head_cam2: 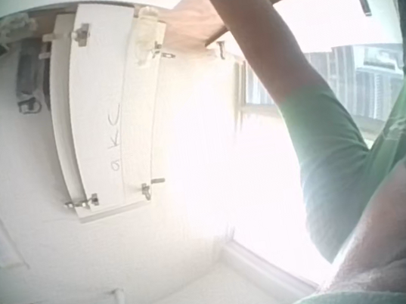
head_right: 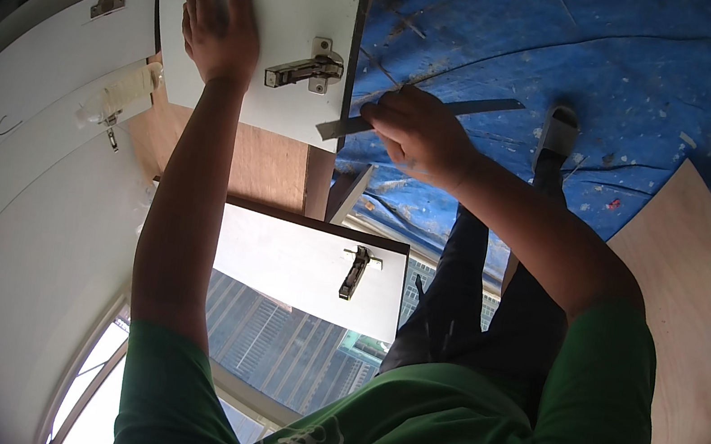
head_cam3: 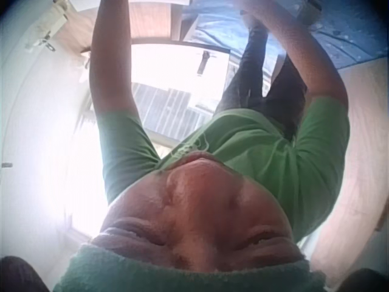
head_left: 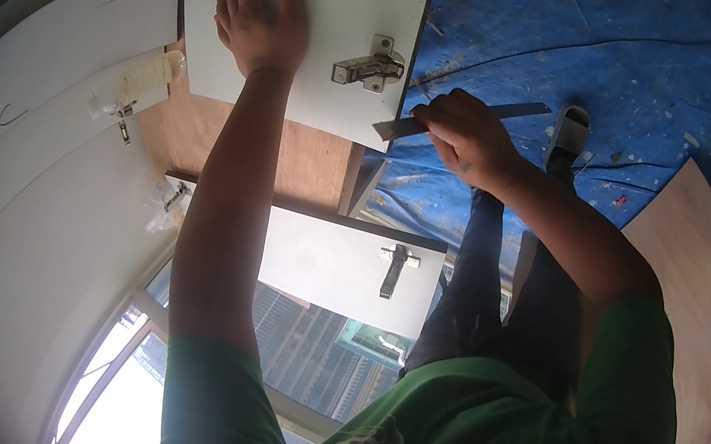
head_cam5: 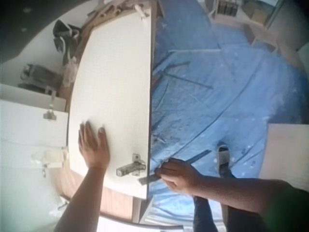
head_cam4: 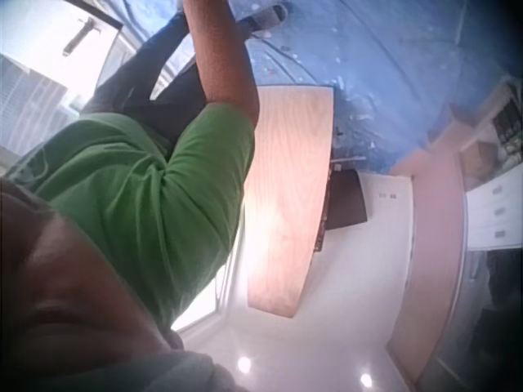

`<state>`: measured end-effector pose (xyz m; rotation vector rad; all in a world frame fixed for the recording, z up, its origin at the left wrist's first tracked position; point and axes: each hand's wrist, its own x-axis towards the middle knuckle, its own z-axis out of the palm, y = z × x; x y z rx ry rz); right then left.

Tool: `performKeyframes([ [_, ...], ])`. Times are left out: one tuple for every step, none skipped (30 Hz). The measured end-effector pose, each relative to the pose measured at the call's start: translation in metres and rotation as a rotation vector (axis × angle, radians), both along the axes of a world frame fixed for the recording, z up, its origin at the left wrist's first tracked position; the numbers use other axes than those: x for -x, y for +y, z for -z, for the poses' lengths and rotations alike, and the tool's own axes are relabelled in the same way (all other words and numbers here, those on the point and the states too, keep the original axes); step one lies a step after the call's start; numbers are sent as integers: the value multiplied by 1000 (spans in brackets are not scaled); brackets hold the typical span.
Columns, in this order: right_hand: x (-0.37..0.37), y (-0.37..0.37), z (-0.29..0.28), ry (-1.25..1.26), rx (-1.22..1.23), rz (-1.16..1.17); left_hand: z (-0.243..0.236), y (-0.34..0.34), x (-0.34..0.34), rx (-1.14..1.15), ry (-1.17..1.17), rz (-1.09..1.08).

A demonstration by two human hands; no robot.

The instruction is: The person uses a metal scraper to remove residue from the edges of white cabinet doors laid on a workbench. They repeatedly scrape along the edges and wipe the surface with their hand, then move to another door and repeat the process.

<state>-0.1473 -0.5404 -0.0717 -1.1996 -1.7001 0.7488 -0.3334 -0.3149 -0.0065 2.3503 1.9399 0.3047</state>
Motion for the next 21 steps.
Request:
performKeyframes([
  [10,-17,-8,-53,69,-75,0,0,1,0,5,0],
  [14,-29,-15,-38,123,-145,0,0,2,-2,5,1],
  [15,-36,-17,-19,175,-219,-1,1,5,-7,10,-2],
  [10,-27,-23,26,177,-163,0,0,4,-1,4,-1],
  [1,-14,-25,56,191,-40,0,0,4,4,-1,-1],
  [-13,5,-28,81,207,86,0,0,2,11,-11,1],
  [-28,27,-25,79,198,184,-2,0,3,18,-8,-2],
  [-40,50,-21,152,251,315,-2,1,3,27,-11,-3],
  [-56,75,-12,129,109,399,-2,2,3,38,-12,-4],
  [-79,96,5,5,81,352,-2,2,2,34,-15,3],
  [-69,98,-22,159,204,440,1,2,5,34,-13,5],
  [-77,118,-11,164,24,523,2,3,2,32,-18,16],
  [-83,131,-4,133,18,504,1,3,3,4,-11,24],
  [-89,140,3,100,15,486,2,4,4,-20,-5,32],
  [-92,144,10,64,14,469,0,3,1,-42,-3,42],
  [-91,142,16,93,6,408,-2,2,-2,-24,-10,31],
  [-82,123,26,53,-11,317,-4,0,-6,-6,-17,20],
  [-67,97,34,16,-30,225,-7,-2,-8,10,-21,8],
  [-48,80,29,32,-74,226,-6,-1,-4,-15,-10,10],
  [-30,59,19,46,-116,230,-2,1,1,-39,-1,13],
  [-16,33,8,28,-19,157,1,2,3,-61,6,19],
])
